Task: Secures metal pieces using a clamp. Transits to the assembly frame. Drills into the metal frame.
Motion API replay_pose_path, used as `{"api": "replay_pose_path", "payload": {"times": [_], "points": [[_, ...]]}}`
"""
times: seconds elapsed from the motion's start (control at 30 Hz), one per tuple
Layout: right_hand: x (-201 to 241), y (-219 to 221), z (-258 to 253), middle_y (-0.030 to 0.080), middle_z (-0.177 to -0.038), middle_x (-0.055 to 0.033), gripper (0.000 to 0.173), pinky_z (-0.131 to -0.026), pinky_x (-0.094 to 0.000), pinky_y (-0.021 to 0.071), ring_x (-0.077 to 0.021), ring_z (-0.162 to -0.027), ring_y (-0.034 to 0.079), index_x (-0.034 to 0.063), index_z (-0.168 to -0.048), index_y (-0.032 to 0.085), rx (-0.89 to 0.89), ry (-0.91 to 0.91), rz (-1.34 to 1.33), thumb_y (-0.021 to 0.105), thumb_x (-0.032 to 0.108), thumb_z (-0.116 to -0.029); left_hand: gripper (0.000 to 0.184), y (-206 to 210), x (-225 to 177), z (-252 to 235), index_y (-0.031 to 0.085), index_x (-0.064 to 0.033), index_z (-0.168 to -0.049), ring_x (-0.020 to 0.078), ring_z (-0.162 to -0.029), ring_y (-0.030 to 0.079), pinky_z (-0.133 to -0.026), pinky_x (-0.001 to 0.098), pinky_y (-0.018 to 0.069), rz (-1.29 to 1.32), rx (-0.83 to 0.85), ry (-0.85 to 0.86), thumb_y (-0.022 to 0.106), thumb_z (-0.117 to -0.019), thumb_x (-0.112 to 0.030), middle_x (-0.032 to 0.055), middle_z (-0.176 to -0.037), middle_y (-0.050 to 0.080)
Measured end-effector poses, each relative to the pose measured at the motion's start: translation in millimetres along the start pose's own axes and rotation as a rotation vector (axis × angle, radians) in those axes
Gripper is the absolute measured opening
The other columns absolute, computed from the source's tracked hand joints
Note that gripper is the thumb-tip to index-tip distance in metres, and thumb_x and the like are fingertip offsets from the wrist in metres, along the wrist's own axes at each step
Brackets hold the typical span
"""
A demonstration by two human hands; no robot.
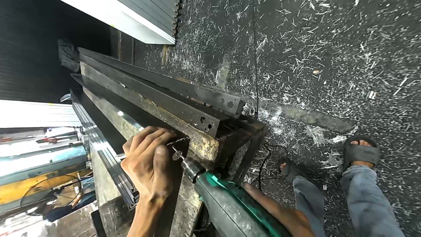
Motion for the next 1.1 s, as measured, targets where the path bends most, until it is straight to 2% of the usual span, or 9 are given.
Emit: {"api": "replay_pose_path", "payload": {"times": [0.23,0.4,0.77,0.87,0.97,1.0,1.1], "points": [[-1.8,0.5,-0.5,0.075,-0.113,-0.0130,0.080,-0.082,-0.0293,0.0613,-0.0107,-0.097,0.073,0.0055,-0.149,0.052,0.010,-0.011,-0.020,0.070,0.054,-0.0887,0.070,0.3,0.6,1.6,0.078,-0.0063,-0.099,0.0211,-0.118,0.064,-0.107,0.0454,0.0413,-0.005,0.007,0.010,0.023,-0.1086,-0.047,0.0067,-0.110,0.077],[-1.0,-0.5,-2.2,0.076,-0.111,-0.0131,0.082,-0.080,-0.0287,0.0613,-0.0100,-0.095,0.073,0.0055,-0.148,0.053,0.002,-0.013,0.000,0.066,0.060,-0.0896,0.068,0.8,-0.1,0.9,0.078,-0.0055,-0.098,0.0209,-0.117,0.064,-0.106,0.0443,0.0415,-0.005,-0.002,0.018,0.023,-0.1090,-0.046,0.0073,-0.109,0.077],[-1.5,-2.7,-5.1,0.074,-0.119,-0.0126,0.078,-0.085,-0.0297,0.0619,-0.0106,-0.102,0.072,0.0058,-0.150,0.052,0.024,-0.013,-0.049,0.073,0.050,-0.0884,0.073,-0.4,1.7,1.7,0.077,-0.0055,-0.098,0.0214,-0.118,0.063,-0.107,0.0446,0.0405,-0.020,0.001,0.015,0.020,-0.1087,-0.050,0.0074,-0.109,0.076],[-1.1,-3.0,-6.8,0.074,-0.118,-0.0115,0.078,-0.083,-0.0298,0.0621,-0.0102,-0.099,0.072,0.0072,-0.150,0.051,0.037,-0.013,-0.030,0.073,0.050,-0.0889,0.072,-0.3,2.0,1.3,0.077,-0.0051,-0.098,0.0221,-0.118,0.064,-0.108,0.0452,0.0404,-0.028,0.000,0.027,0.021,-0.1088,-0.048,0.0078,-0.110,0.076],[-1.5,5.3,-21.2,0.076,-0.110,-0.0075,0.075,-0.074,-0.0321,0.0634,-0.0097,-0.091,0.073,0.0092,-0.147,0.055,0.009,-0.007,0.043,0.078,0.040,-0.0831,0.071,0.8,-5.9,4.9,0.077,-0.0063,-0.099,0.0225,-0.119,0.063,-0.108,0.0465,0.0410,-0.034,0.006,0.012,0.021,-0.1092,-0.048,0.0067,-0.111,0.076],[-2.8,10.2,-27.4,0.076,-0.110,-0.0063,0.074,-0.075,-0.0317,0.0637,-0.0085,-0.091,0.073,0.0091,-0.146,0.056,-0.008,-0.012,0.049,0.079,0.038,-0.0817,0.070,0.2,-7.5,5.4,0.077,-0.0072,-0.099,0.0225,-0.120,0.063,-0.109,0.0473,0.0413,-0.040,0.004,0.005,0.021,-0.1092,-0.047,0.0058,-0.111,0.076],[-2.4,14.3,-24.0,0.071,-0.127,-0.0122,0.074,-0.095,-0.0296,0.0607,-0.0096,-0.110,0.070,-0.0018,-0.145,0.054,-0.018,-0.005,-0.066,0.082,0.030,-0.0845,0.074,-0.8,-5.8,5.5,0.079,-0.0100,-0.098,0.0202,-0.118,0.063,-0.111,0.0473,0.0383,-0.031,-0.023,0.005,0.018,-0.1092,-0.051,0.0037,-0.109,0.077]]}}
Point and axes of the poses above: each hand's wrist, its own z-axis away from the middle knuckle, its own y-axis out of the palm, x = y × z, the point moved 2 cm from there along -z, towards the middle knuckle
